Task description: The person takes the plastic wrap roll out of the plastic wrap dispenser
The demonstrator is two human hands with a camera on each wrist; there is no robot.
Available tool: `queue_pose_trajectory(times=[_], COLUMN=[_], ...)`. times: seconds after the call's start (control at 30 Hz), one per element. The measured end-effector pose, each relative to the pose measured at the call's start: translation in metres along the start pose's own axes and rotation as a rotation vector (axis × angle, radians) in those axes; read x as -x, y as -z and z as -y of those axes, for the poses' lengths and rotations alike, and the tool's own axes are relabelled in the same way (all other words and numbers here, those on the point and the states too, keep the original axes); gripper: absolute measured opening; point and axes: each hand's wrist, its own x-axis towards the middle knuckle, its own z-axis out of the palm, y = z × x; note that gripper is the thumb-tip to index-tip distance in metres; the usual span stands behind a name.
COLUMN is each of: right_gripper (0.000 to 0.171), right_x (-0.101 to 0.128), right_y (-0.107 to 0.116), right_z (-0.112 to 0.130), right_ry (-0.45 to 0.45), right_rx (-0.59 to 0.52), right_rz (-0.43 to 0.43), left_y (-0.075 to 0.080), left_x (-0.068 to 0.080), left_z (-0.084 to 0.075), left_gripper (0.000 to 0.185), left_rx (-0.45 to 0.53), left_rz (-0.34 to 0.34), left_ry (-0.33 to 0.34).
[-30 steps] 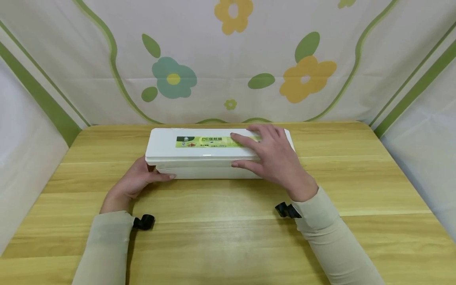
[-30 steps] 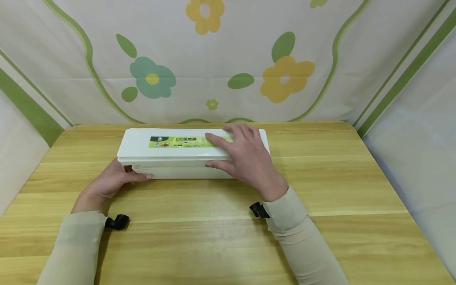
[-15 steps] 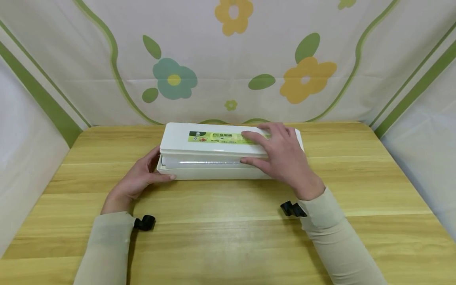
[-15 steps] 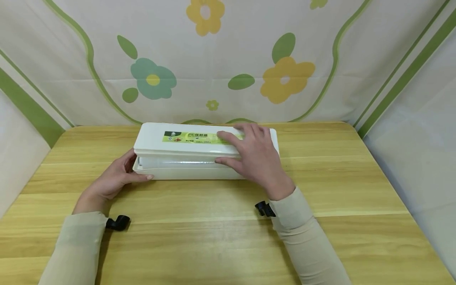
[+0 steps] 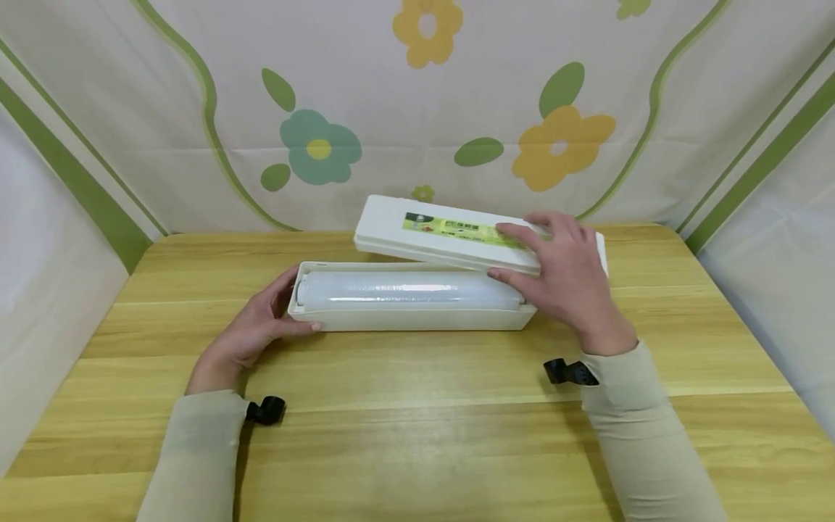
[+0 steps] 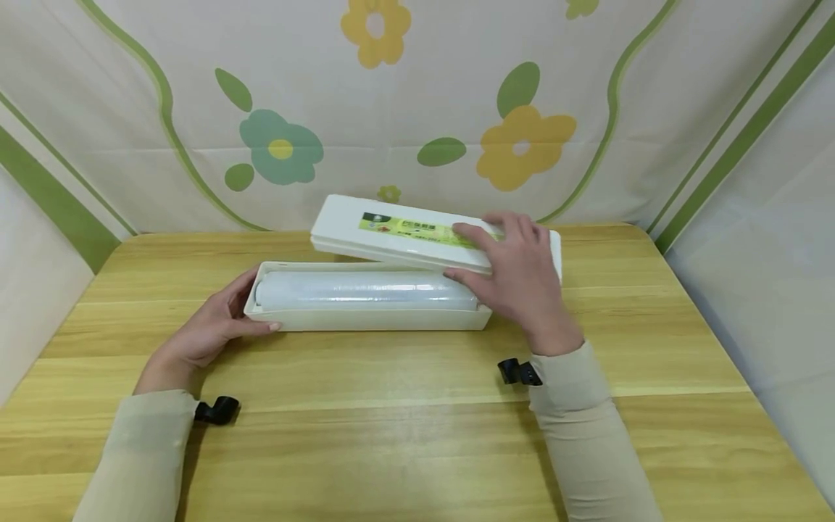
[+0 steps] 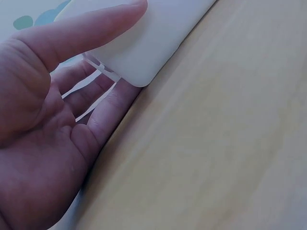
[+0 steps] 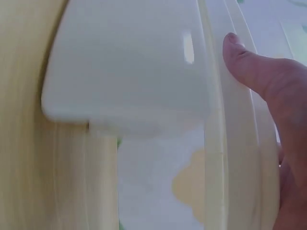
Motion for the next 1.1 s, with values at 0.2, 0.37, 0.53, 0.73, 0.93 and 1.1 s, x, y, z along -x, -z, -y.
queue_pose_trajectory(times=[0.2,0.37,0.53,0.73,0.93,1.1], right_gripper=[0.062,0.062,0.062,0.059,0.054,0.051], right_x=[0.011,0.023,0.030,0.037,0.047,0.050], right_y=[0.017,0.024,0.024,0.021,0.017,0.014], right_z=[-0.028,-0.049,-0.066,-0.084,-0.096,-0.097], right_ry=[-0.098,-0.157,-0.166,-0.164,-0.193,-0.210], right_rx=[-0.009,-0.001,-0.008,-0.018,-0.036,-0.068], right_rz=[-0.020,-0.028,-0.017,0.041,0.142,0.203], left_y=[0.001,0.004,0.007,0.007,0.007,0.007], left_x=[0.001,0.000,0.001,0.002,0.002,0.003], left_z=[0.001,0.006,0.007,0.006,0.003,0.003], left_gripper=[0.102,0.101,0.101,0.103,0.102,0.103], left_rx=[0.008,0.000,0.010,0.012,0.017,0.014], left_rz=[0.010,0.015,0.008,-0.002,-0.007,-0.009], left_ry=[-0.022,-0.045,-0.032,-0.019,-0.019,-0.005])
